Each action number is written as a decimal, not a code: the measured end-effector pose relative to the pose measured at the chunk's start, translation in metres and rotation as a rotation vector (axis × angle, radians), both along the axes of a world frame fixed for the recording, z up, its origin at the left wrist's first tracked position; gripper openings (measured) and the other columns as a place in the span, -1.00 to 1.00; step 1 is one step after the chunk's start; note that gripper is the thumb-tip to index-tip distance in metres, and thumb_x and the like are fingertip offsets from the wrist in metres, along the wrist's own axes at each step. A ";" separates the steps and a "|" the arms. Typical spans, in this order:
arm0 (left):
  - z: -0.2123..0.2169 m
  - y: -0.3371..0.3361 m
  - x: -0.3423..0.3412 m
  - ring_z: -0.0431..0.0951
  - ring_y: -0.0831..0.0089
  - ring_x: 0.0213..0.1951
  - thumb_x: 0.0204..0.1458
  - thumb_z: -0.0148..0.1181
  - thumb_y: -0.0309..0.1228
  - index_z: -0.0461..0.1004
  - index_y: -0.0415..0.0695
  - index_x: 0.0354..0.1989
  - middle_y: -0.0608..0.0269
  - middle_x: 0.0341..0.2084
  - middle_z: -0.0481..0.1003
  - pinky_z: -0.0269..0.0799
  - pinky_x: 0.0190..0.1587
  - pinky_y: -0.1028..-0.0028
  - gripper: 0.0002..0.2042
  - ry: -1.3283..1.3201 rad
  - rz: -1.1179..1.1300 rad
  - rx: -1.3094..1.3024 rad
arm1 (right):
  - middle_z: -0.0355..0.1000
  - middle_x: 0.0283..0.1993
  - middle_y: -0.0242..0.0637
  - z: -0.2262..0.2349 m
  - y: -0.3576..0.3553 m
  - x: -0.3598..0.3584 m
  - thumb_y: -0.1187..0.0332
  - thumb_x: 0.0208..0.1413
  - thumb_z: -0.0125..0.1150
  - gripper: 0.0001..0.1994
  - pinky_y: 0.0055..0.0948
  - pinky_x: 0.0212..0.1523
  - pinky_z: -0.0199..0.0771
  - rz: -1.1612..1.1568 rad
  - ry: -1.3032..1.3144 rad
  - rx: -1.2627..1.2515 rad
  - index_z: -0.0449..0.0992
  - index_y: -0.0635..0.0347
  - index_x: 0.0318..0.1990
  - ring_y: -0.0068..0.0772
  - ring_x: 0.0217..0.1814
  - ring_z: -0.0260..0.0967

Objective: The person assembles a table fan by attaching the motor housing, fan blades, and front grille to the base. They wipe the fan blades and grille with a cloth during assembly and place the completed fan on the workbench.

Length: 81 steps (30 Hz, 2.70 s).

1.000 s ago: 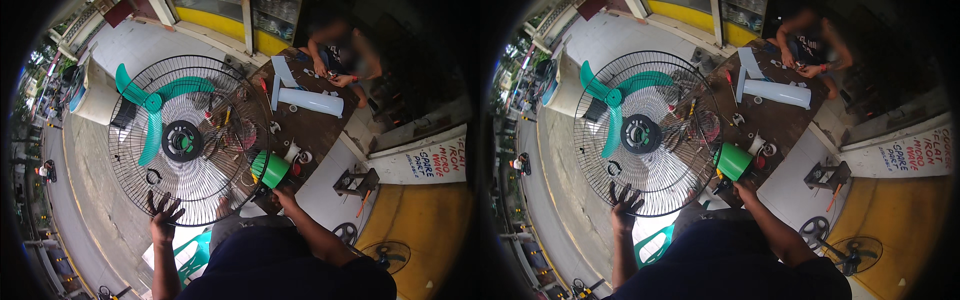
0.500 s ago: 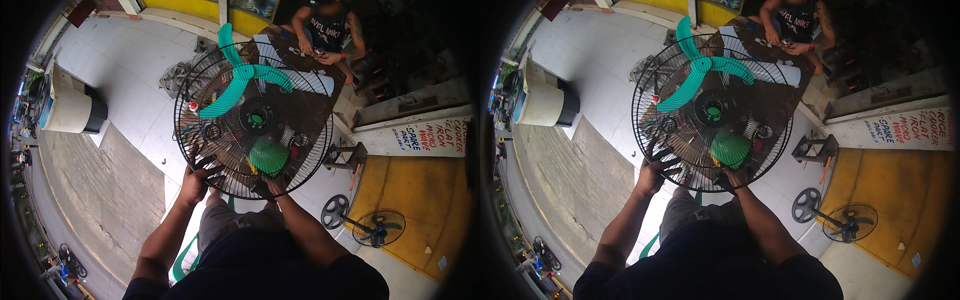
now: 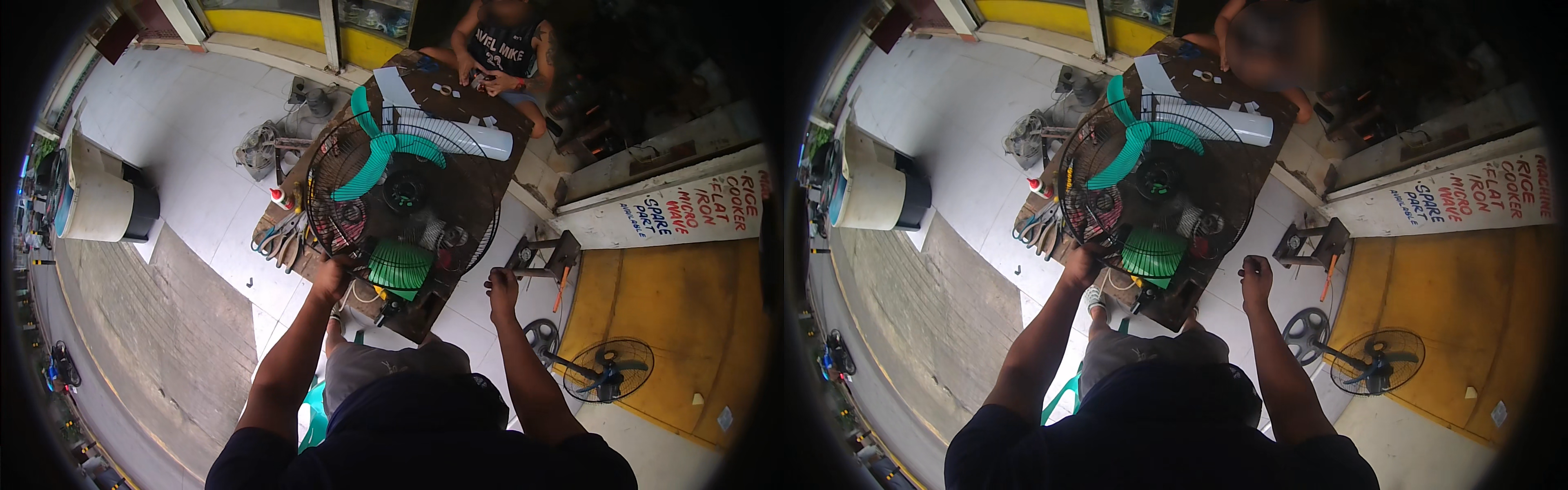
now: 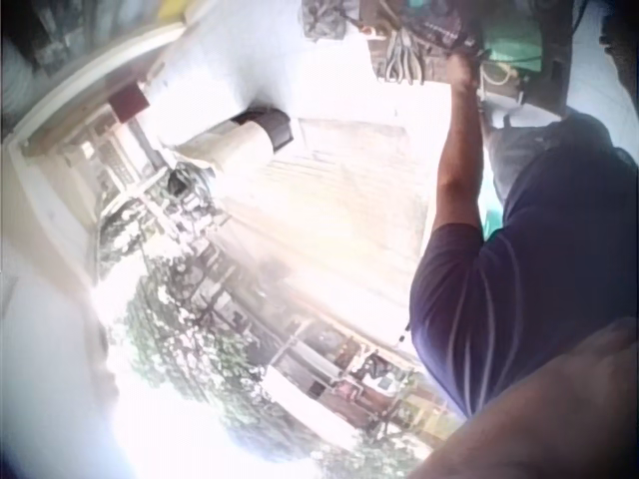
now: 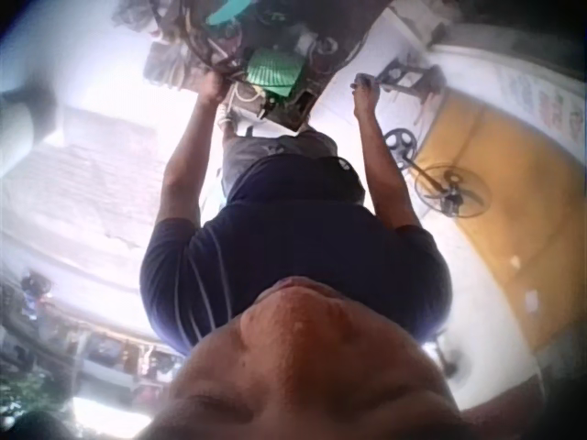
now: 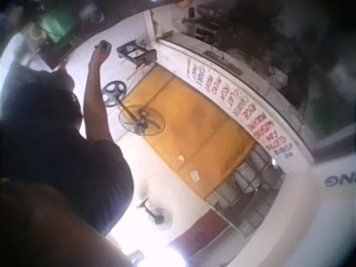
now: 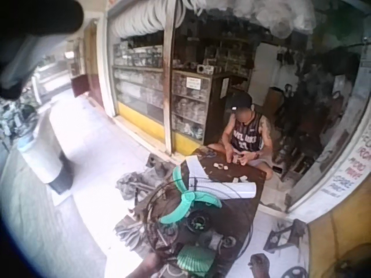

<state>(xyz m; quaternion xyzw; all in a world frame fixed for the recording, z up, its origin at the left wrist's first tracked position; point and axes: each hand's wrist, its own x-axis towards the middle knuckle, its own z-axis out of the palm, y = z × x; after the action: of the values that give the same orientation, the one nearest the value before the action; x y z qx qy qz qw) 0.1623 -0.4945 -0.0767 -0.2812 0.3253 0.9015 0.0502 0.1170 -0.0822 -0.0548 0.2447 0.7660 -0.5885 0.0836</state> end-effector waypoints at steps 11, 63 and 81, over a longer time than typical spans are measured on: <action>-0.046 -0.040 -0.004 0.62 0.14 0.08 0.15 0.13 -0.53 0.47 -0.19 0.20 0.10 0.06 0.57 0.56 0.18 0.04 -0.60 0.032 -0.299 -0.314 | 0.47 -0.08 -0.11 0.002 -0.077 -0.068 0.32 0.09 0.52 -0.41 -0.29 -0.05 0.44 0.014 0.209 0.228 0.29 0.28 0.17 -0.30 -0.08 0.42; 0.110 -0.039 -0.033 0.52 0.56 -0.19 0.23 0.18 -0.44 0.53 -0.15 -0.08 0.40 -0.29 0.55 0.43 -0.06 0.44 -0.85 0.361 -0.241 -0.644 | 0.07 0.51 -0.06 0.225 -0.086 -0.087 0.58 -0.25 0.02 0.01 -0.52 -0.16 0.52 -0.109 0.445 -0.370 0.04 0.05 0.58 0.04 0.52 0.10; 0.138 0.131 -0.187 0.08 -0.19 0.52 0.24 0.07 0.16 0.21 0.08 0.54 0.00 0.53 0.15 -0.05 0.48 -0.20 -0.26 0.190 -0.365 -1.287 | -0.18 0.64 0.22 0.322 -0.075 0.019 0.58 -0.47 0.01 0.26 0.37 0.28 0.51 -0.020 0.700 -0.705 -0.22 -0.06 0.66 0.45 0.59 0.01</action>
<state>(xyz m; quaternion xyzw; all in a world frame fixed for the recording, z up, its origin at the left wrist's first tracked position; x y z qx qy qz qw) -0.0252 -0.3634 0.0614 -0.1152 0.8428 0.5258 -0.0046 0.1356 -0.1575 0.2669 -0.0035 0.5002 -0.8593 -0.1066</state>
